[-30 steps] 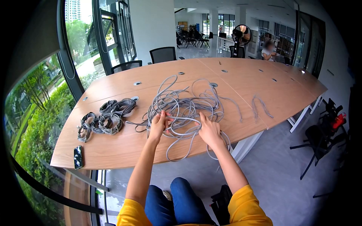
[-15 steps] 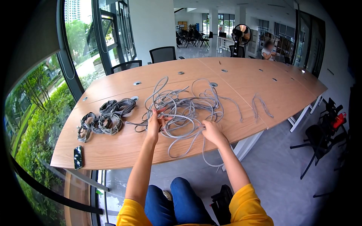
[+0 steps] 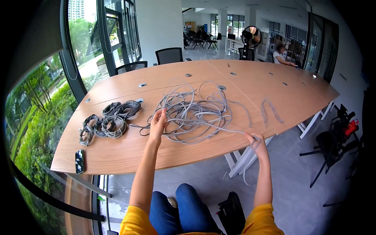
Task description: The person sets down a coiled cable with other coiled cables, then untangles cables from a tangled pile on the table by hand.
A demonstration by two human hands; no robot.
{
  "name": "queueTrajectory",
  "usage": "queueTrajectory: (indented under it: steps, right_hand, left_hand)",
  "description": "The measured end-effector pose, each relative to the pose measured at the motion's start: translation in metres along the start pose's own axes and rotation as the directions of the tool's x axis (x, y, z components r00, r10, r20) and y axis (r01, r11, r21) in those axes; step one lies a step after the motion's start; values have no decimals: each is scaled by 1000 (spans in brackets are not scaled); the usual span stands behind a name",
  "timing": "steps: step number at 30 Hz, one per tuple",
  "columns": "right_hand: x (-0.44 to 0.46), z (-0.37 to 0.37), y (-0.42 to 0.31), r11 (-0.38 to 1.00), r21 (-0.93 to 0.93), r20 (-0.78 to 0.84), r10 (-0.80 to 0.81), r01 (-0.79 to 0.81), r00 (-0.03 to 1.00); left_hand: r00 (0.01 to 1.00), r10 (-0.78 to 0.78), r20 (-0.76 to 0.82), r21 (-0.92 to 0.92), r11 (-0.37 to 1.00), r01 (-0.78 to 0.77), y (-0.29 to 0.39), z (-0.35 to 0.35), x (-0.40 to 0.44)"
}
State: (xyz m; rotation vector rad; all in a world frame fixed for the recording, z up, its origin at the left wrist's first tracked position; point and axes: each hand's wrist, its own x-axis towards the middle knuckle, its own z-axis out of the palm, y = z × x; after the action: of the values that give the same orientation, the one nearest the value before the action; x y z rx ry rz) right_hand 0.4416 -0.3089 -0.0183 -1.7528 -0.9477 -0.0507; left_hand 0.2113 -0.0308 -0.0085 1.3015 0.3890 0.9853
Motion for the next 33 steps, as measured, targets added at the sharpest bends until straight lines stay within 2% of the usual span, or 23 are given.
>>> queueTrajectory:
  steps: [1, 2, 3, 5, 6, 7, 9, 11, 12, 13, 15, 17, 18, 20, 21, 22, 23, 25, 26, 27, 29, 31, 33]
  right_hand:
    - [-5, -6, -1, 992, 67, 100, 102, -109, 990]
    - [-9, -12, -4, 967, 125, 203, 194, -222, 960]
    - [-12, -16, -11, 967, 124, 201, 194, -221, 960]
    - [-19, -19, -27, 769, 428, 416, 299, -475, 859]
    - [-21, -19, -30, 768, 425, 419, 301, -478, 856]
    - [-23, -19, -32, 755, 422, 517, 255, -502, 817]
    - [-27, -12, -33, 742, 417, 605, 205, -526, 769]
    - [-33, 4, -32, 723, 276, 741, 261, -634, 619]
    - [-37, 10, -41, 722, 275, 740, 262, -634, 619]
    - [-43, 15, -53, 796, 171, 782, 249, -581, 571]
    - [-52, 22, -69, 858, 68, 820, 243, -509, 519]
    - [-61, 28, -77, 974, -31, 916, 118, -224, 384]
    - [-67, 32, -79, 974, -33, 916, 119, -224, 384]
    - [-79, 37, -81, 970, 238, 942, -218, -50, 256]
    - [-85, 38, -81, 977, 209, 960, -200, -28, 197]
    - [-90, 37, -79, 956, 286, 951, -276, -58, 140]
    - [-95, 38, -78, 928, 360, 932, -353, -93, 85]
    - [-113, 38, -68, 943, 333, 942, -333, 9, -38]
    - [-118, 39, -62, 941, 332, 943, -330, 70, -34]
    - [-116, 38, -63, 941, 331, 944, -329, 69, -34]
    - [-107, 36, -68, 987, 127, 975, -107, -95, 195]
    - [-97, 36, -75, 994, 106, 912, -94, -7, 400]
    - [-91, 44, -64, 987, 156, 844, -120, -26, 523]
  left_hand:
    - [1000, -3, 2, -5, 1000, 3, -2, 3, -1]
    - [999, 37, -29, 93, 995, -34, -3, 7, -2]
    - [995, 83, -57, 193, 979, -70, -4, 11, -3]
    - [990, 129, -49, 196, 974, -117, 2, 18, -9]
    - [997, 80, -17, 250, 966, -73, 4, 19, -9]
    - [1000, 28, 12, 302, 953, -30, 4, 20, -9]
    - [994, 105, -19, 369, 925, -90, 3, 22, -10]
    - [985, 174, -13, 524, 840, -141, 1, 25, -9]
    - [923, 383, 47, 701, 646, -304, 7, 30, -12]
    - [923, 382, 47, 700, 646, -303, 9, 36, -13]
    - [744, 662, 91, 861, 324, -393, 9, 45, -14]
    - [751, 657, 68, 863, 339, -375, 7, 48, -11]
    - [778, 628, 15, 859, 391, -332, 8, 50, -11]
    - [802, 596, -32, 848, 441, -294, 7, 54, -9]
    - [842, 522, -135, 785, 575, -231, 5, 54, -7]
    - [873, 431, -228, 704, 692, -158, 4, 53, -5]
    - [874, 430, -228, 704, 693, -158, 3, 51, -3]
    - [819, 484, -308, 626, 752, -209, 6, 47, 2]
    - [868, 391, -306, 575, 803, -158, 10, 45, 1]
    - [869, 389, -306, 574, 803, -157, 10, 44, 1]
    - [910, 336, -242, 586, 798, -139, 9, 41, 0]
    - [920, 327, -215, 551, 818, -162, 7, 40, 0]
    - [954, 248, -170, 422, 893, -157, 8, 42, -4]
